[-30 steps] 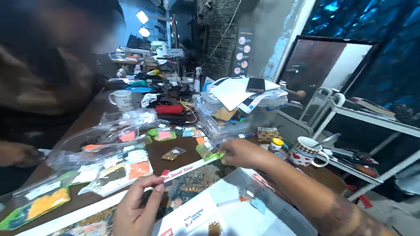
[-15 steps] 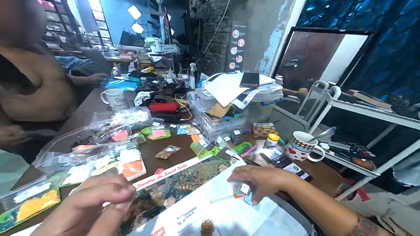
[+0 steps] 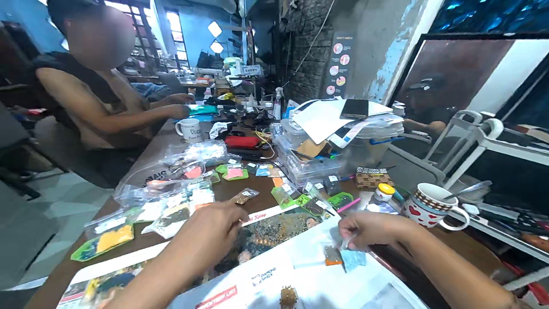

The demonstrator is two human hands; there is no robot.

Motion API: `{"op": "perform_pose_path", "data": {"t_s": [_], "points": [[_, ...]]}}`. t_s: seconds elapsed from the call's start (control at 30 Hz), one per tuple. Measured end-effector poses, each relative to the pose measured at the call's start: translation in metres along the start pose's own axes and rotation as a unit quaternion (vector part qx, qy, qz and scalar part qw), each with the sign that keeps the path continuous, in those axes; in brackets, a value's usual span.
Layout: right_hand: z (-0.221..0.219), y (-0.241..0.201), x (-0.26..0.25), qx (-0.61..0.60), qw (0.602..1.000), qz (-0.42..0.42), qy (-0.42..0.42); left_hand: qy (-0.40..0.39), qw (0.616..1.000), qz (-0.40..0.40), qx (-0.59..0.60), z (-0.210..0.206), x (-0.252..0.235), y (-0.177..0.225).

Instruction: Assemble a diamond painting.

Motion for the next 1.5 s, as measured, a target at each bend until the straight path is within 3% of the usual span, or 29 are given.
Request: {"op": "perform_pose_path", "data": {"t_s": [0.1,0.17,0.33,0.57,0.87,1.07,1.23,1.37,1.5], "points": [[-0.002,0.011,-0.012,0.027,0.999,-0.002,0.026,-0.138,0.983,0.115,0.027,-0.016,-0.031,-0.006],[-0.006,0.014,-0.02,0.07,0.996,0.031,0.035,-0.181,0.977,0.097,0.06,-0.035,-0.041,0.01],[-0.01,0.007,-0.025,0.1,0.994,0.052,0.014,-0.257,0.961,-0.039,0.092,-0.094,-0.056,0.077],[-0.008,0.002,-0.031,0.101,0.994,0.032,-0.031,-0.308,0.946,-0.009,0.103,-0.143,-0.074,0.097],[-0.006,0.002,-0.034,0.133,0.99,0.03,-0.023,-0.261,0.956,-0.015,0.136,-0.149,-0.072,0.095],[0.005,0.01,-0.024,0.05,0.998,0.029,0.005,-0.173,0.966,-0.045,0.186,-0.133,-0.073,0.091],[-0.002,0.021,-0.028,0.075,0.997,0.015,0.025,-0.079,0.971,-0.034,0.222,-0.102,-0.059,0.081],[-0.007,0.013,-0.022,0.098,0.992,0.019,0.072,0.039,0.912,-0.032,0.406,-0.076,-0.026,0.06],[-0.033,-0.024,0.001,0.064,0.97,0.158,0.172,0.087,0.855,0.02,0.511,-0.05,0.026,0.03]]}}
Point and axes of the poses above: each hand's wrist, its own x-axis away from the middle knuckle, its own z-axis out of the back of the hand, y = z × x, the point moved 2 cm from there along -x, towards the middle knuckle, and after that the axes turned 7 degrees about y, right-handed, at the moved point
